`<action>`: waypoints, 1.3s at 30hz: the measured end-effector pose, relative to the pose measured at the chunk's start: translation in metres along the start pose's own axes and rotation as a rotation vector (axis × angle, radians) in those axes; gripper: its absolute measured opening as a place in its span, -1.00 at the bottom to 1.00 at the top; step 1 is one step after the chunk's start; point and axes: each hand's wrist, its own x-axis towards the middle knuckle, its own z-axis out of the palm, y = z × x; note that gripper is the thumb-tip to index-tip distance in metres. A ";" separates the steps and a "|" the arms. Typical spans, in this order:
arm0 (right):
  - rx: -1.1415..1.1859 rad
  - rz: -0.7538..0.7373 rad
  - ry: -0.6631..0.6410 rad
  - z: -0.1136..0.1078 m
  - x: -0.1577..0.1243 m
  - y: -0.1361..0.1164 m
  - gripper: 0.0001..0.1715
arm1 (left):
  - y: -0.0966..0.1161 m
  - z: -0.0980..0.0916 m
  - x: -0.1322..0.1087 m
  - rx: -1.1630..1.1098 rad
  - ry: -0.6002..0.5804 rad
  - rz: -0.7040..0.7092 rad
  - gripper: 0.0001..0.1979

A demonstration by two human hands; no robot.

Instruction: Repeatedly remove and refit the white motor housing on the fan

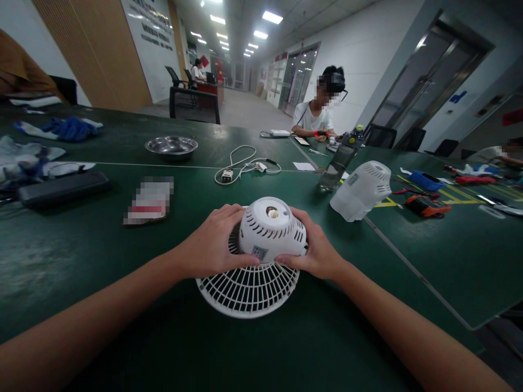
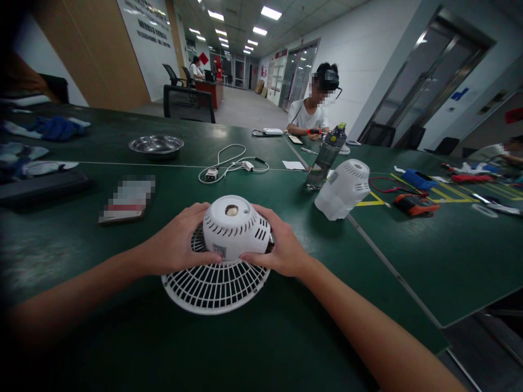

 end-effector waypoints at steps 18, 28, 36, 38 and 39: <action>0.061 -0.008 -0.043 -0.006 -0.007 0.011 0.13 | -0.011 0.006 -0.001 -0.076 0.116 -0.059 -0.46; -0.042 -0.081 -0.097 -0.003 -0.007 -0.002 0.16 | -0.001 0.024 -0.013 -0.124 0.148 0.048 0.39; -0.061 -0.067 -0.114 -0.002 -0.005 -0.008 0.15 | 0.004 0.028 -0.011 -0.094 0.178 0.146 0.15; -0.063 -0.070 -0.119 -0.003 -0.005 -0.009 0.14 | 0.003 0.026 -0.011 -0.102 0.172 0.149 0.09; -0.064 -0.072 -0.122 -0.003 -0.005 -0.009 0.14 | 0.002 0.025 -0.011 -0.105 0.170 0.152 0.08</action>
